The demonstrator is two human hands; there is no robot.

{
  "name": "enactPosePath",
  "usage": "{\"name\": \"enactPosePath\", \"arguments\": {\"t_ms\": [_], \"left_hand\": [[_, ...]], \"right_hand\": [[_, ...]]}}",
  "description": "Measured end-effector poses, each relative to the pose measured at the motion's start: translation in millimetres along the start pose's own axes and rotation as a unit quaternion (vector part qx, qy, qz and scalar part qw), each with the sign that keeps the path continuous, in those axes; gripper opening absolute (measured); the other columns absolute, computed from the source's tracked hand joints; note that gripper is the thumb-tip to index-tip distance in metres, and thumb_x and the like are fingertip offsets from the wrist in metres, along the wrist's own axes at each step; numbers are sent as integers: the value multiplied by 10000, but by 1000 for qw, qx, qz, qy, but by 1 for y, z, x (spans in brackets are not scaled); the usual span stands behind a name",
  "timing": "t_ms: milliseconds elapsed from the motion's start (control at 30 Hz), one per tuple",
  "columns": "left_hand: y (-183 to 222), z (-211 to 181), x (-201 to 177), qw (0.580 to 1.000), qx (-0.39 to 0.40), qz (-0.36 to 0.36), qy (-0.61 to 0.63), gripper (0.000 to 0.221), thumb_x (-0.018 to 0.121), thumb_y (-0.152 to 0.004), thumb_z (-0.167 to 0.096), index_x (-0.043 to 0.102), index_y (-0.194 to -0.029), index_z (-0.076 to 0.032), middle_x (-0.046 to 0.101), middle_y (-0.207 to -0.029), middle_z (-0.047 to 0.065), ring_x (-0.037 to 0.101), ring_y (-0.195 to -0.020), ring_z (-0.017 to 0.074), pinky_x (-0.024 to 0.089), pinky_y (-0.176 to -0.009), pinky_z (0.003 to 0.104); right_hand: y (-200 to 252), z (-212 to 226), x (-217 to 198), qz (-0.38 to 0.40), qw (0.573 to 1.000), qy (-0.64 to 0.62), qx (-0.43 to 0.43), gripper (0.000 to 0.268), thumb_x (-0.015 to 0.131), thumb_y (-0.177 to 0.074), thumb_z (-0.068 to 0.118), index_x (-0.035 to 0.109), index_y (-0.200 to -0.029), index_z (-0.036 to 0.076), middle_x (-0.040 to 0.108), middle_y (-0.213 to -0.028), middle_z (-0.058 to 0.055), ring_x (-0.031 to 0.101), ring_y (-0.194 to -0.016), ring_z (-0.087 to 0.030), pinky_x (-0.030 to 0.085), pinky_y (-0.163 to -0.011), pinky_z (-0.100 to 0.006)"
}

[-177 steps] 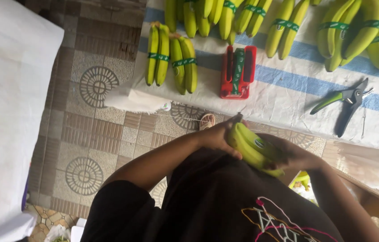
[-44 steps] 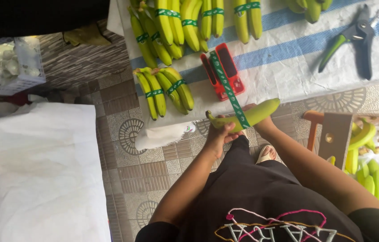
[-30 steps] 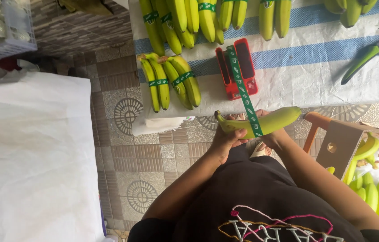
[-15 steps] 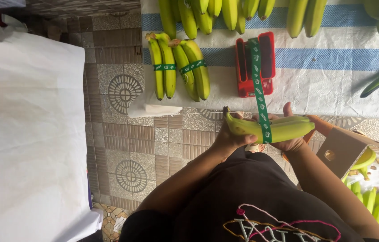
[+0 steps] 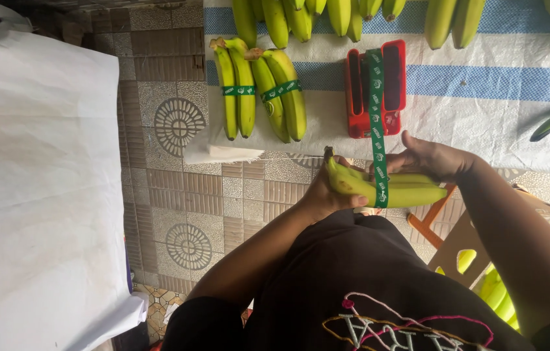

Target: Bundling bunches of green bananas with green tape using a manual dispenser and packing them into a cardboard box.

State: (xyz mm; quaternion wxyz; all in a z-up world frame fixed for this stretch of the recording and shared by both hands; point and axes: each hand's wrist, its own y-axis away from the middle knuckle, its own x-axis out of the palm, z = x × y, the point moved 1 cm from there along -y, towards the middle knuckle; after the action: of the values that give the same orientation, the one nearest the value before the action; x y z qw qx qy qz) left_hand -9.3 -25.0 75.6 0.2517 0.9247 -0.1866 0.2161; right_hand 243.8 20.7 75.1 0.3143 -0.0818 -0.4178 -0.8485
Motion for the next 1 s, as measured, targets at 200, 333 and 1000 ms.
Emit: {"name": "enactPosePath", "arguments": {"t_ms": [200, 333, 1000], "left_hand": [[-9, 10, -3, 999, 43, 13, -13, 854, 1004, -601, -94, 403, -1208, -89, 669, -1132, 102, 655, -1063, 161, 549, -907, 299], [-4, 28, -4, 998, 60, -7, -28, 894, 1012, -582, -142, 396, -1227, -74, 655, -1107, 79, 646, -1041, 147, 544, -906, 255], [-7, 75, -32, 977, 149, -44, -146, 919, 1039, -581, -288, 383, -1206, -132, 682, -1177, 102, 663, -1133, 220, 511, -935, 321]], "right_hand": [[-4, 23, 2, -169, 979, 114, 2, 1000, 184, -980, 783, 746, -1233, -4, 685, -1130, -324, 527, -1255, -548, 349, -1114, -614], [-4, 38, 24, -237, 959, 144, 56, 690, 474, -1018, 692, 752, -1232, 98, 729, -1096, -156, 568, -1153, -445, 361, -975, -566], [-72, -65, 4, -472, 873, 36, -118, 214, 875, -885, 279, 778, -925, 93, 633, -716, -74, 566, -583, -128, 405, -536, -313]]}}
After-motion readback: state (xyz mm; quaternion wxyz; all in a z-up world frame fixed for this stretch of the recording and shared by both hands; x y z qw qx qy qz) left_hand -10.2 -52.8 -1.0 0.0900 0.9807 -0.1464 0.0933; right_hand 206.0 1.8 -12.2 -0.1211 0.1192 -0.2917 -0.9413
